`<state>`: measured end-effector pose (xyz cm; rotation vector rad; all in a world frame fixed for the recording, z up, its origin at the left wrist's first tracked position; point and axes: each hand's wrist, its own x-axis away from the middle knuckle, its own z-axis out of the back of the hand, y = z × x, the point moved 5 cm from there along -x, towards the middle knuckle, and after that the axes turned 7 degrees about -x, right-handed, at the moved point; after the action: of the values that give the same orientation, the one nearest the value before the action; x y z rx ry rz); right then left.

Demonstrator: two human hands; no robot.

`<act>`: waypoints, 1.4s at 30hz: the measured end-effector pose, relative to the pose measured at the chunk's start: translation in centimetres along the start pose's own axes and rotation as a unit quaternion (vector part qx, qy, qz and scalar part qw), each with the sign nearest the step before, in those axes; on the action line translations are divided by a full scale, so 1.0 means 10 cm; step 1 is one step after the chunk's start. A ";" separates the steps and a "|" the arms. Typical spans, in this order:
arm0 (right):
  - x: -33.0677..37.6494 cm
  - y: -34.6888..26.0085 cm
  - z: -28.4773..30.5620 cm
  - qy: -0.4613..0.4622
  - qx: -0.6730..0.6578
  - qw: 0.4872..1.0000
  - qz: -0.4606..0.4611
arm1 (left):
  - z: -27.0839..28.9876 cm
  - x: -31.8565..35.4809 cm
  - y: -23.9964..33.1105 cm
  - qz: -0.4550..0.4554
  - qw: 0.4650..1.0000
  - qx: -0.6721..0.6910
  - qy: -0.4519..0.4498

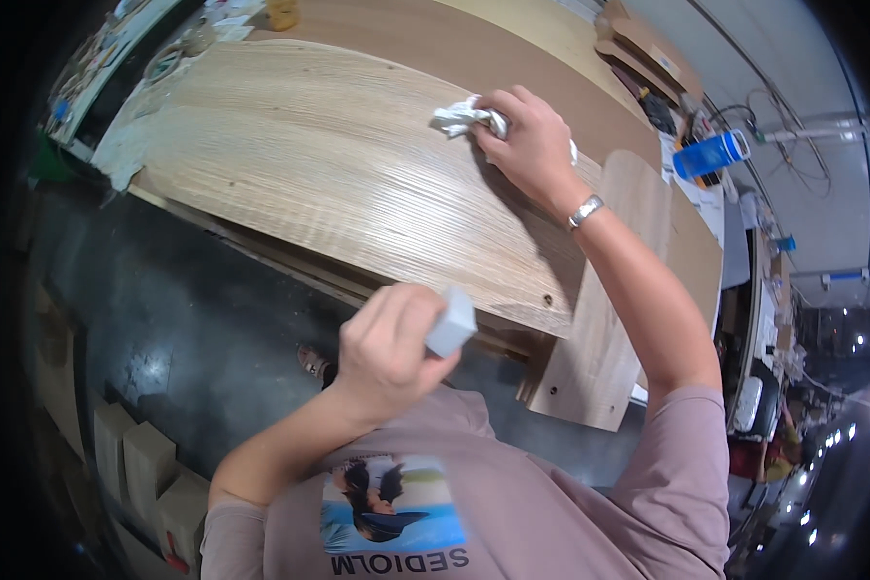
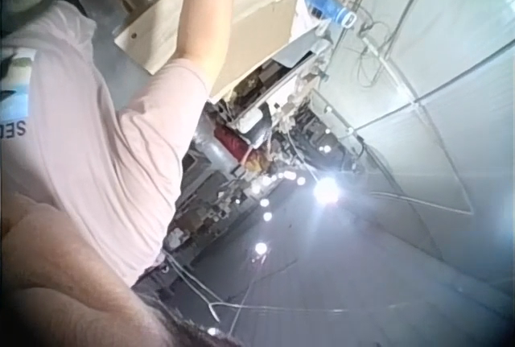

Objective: The person wipes wood furniture components with a white cloth and applies a substance using a small gray block by hand.

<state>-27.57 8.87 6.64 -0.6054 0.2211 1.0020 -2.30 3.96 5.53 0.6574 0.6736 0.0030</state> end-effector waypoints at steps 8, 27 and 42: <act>0.03 0.10 0.02 -0.066 -0.003 0.996 -0.056 | -0.96 -0.03 0.86 -0.167 0.979 0.036 -0.109; 0.09 -0.85 0.83 -0.108 -0.242 0.948 0.177 | 0.45 -1.21 0.13 -0.112 0.984 -0.130 -0.056; 0.74 0.50 0.83 0.187 -0.547 0.788 -0.213 | -0.45 -1.47 -0.25 -0.112 0.962 -0.206 -0.139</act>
<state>-28.61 20.88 8.32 -1.8428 -0.1914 0.4666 -17.03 1.46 9.98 0.1723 0.4514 -0.1524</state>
